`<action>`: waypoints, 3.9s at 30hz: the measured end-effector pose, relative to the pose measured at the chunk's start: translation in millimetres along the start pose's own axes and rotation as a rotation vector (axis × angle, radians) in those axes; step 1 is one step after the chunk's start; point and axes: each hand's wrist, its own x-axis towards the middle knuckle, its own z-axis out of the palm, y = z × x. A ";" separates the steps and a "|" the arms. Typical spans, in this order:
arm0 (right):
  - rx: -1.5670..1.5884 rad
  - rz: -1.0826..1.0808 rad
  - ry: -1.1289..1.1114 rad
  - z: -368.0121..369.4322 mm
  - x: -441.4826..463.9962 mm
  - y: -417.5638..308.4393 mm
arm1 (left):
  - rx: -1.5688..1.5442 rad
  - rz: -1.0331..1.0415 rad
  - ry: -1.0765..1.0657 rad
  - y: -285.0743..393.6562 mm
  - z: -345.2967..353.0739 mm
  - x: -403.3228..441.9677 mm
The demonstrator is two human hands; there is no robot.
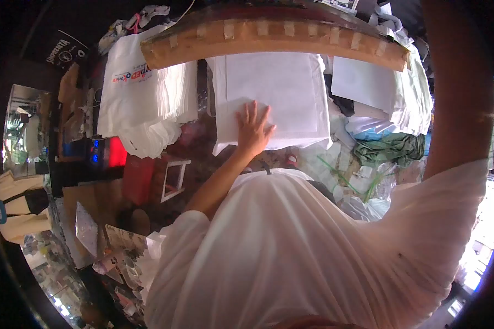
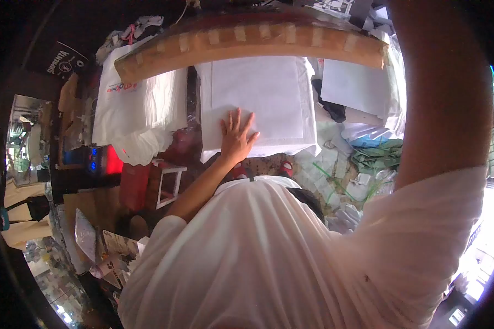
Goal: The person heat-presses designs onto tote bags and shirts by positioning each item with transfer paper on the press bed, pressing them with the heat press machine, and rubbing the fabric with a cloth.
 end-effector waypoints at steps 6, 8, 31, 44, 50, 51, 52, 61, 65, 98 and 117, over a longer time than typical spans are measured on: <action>-0.022 -0.006 0.029 -1.4 -2.4 -3.7 | -0.021 0.014 -0.018 -2.3 -1.5 -0.5; -0.026 -0.010 0.038 -2.9 -2.1 -4.5 | -0.031 0.018 -0.027 -2.5 -2.1 0.0; 0.443 0.588 0.589 332.9 -62.1 -33.1 | -0.422 0.432 -0.144 31.3 -150.0 77.9; 0.610 0.611 0.815 411.1 -69.1 0.0 | -0.365 0.385 -0.064 14.7 -67.9 78.1; 0.952 1.524 1.352 453.5 -213.1 65.7 | -0.344 0.355 -0.078 11.7 -63.4 77.8; 0.950 1.820 1.193 490.3 -256.1 79.8 | -0.335 0.363 -0.056 11.9 -62.0 77.8; 0.713 1.992 1.211 533.8 -292.4 92.9 | -0.326 0.368 -0.036 13.1 -61.7 76.2; 1.211 1.830 1.507 595.2 -375.3 222.5 | -0.235 0.359 -0.026 26.0 -69.2 78.6; 1.390 1.860 1.510 538.9 -367.8 248.5 | -0.218 0.333 -0.037 25.2 -65.7 75.2; 0.521 0.815 0.824 291.7 -190.2 -8.4 | -1.310 -0.090 -0.217 65.2 -104.0 84.6; 1.254 0.529 0.071 303.3 -114.7 -46.5 | -1.160 0.189 -0.348 24.8 -149.5 26.0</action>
